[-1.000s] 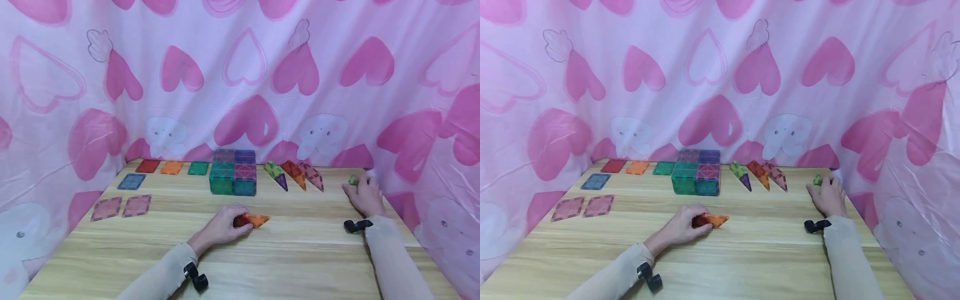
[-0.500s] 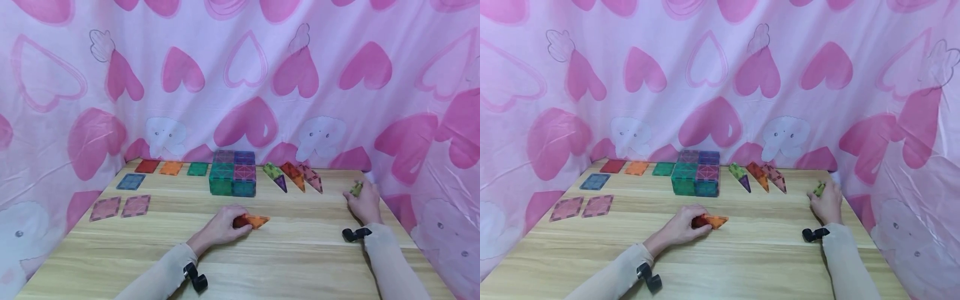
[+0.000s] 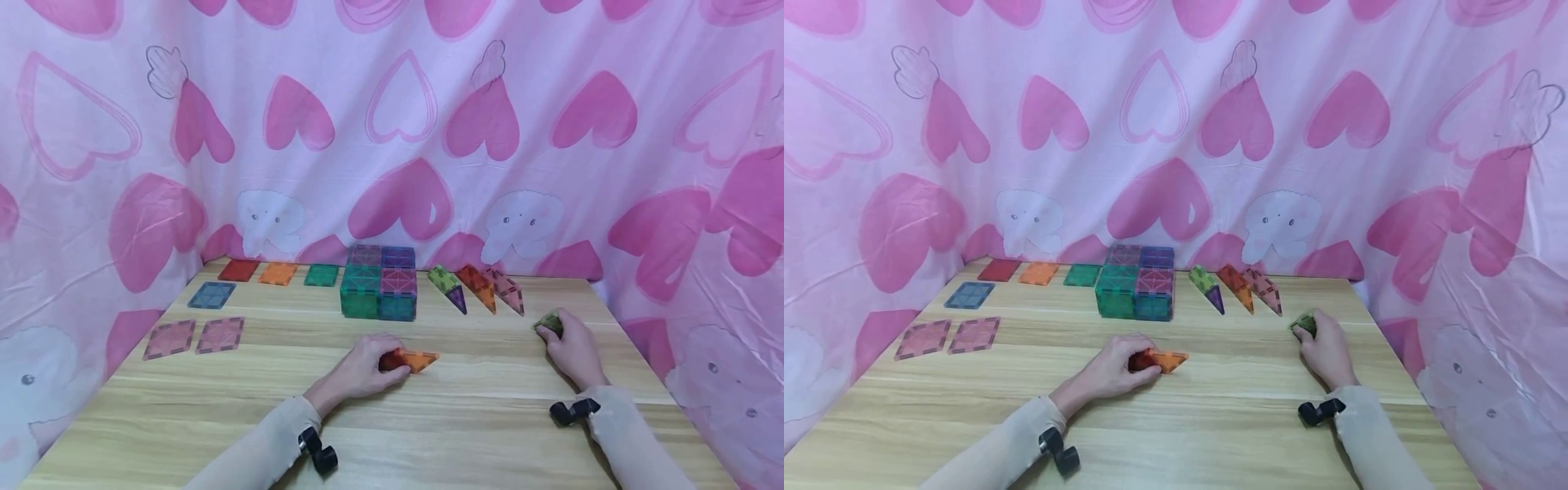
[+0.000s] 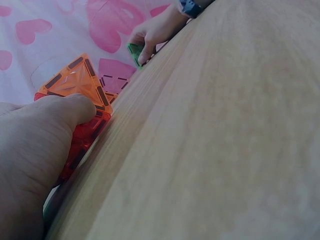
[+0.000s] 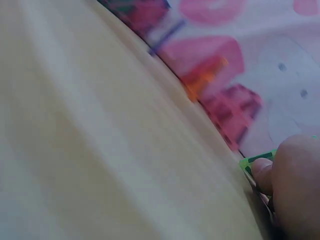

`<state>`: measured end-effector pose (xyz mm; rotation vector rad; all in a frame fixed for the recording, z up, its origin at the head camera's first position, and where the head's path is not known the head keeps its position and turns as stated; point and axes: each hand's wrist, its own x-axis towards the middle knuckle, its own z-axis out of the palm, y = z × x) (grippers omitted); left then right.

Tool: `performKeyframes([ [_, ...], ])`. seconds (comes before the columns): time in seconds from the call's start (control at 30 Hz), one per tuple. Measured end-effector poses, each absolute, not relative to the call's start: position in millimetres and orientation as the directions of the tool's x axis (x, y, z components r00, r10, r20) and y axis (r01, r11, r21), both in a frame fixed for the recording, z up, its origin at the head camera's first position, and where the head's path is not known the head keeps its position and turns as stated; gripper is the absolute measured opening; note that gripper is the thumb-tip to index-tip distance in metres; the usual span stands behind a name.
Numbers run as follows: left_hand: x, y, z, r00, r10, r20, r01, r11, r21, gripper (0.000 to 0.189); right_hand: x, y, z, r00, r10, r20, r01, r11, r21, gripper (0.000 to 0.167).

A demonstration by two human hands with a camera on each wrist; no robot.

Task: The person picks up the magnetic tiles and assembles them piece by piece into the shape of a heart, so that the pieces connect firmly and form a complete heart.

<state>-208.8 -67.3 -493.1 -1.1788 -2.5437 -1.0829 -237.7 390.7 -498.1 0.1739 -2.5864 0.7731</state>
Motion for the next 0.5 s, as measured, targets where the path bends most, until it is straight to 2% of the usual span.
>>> performKeyframes([
  [0.23, -209, -67, -492, -0.696, 0.603, 0.389, 0.698, 0.442, 0.564, 0.012, -227, 355, -500, -0.879, -0.182, 0.441, -0.409, 0.763, -0.501, 0.014],
  [0.4, -209, -66, -492, -0.700, 0.603, 0.383, 0.693, 0.444, 0.568, 0.012, -215, 310, -501, -0.823, -0.365, 0.435, -0.560, 0.650, -0.514, 0.020],
  [0.5, -208, -66, -490, -0.701, 0.602, 0.382, 0.691, 0.443, 0.571, 0.011, -204, 280, -499, -0.795, -0.439, 0.418, -0.606, 0.593, -0.530, 0.015],
])
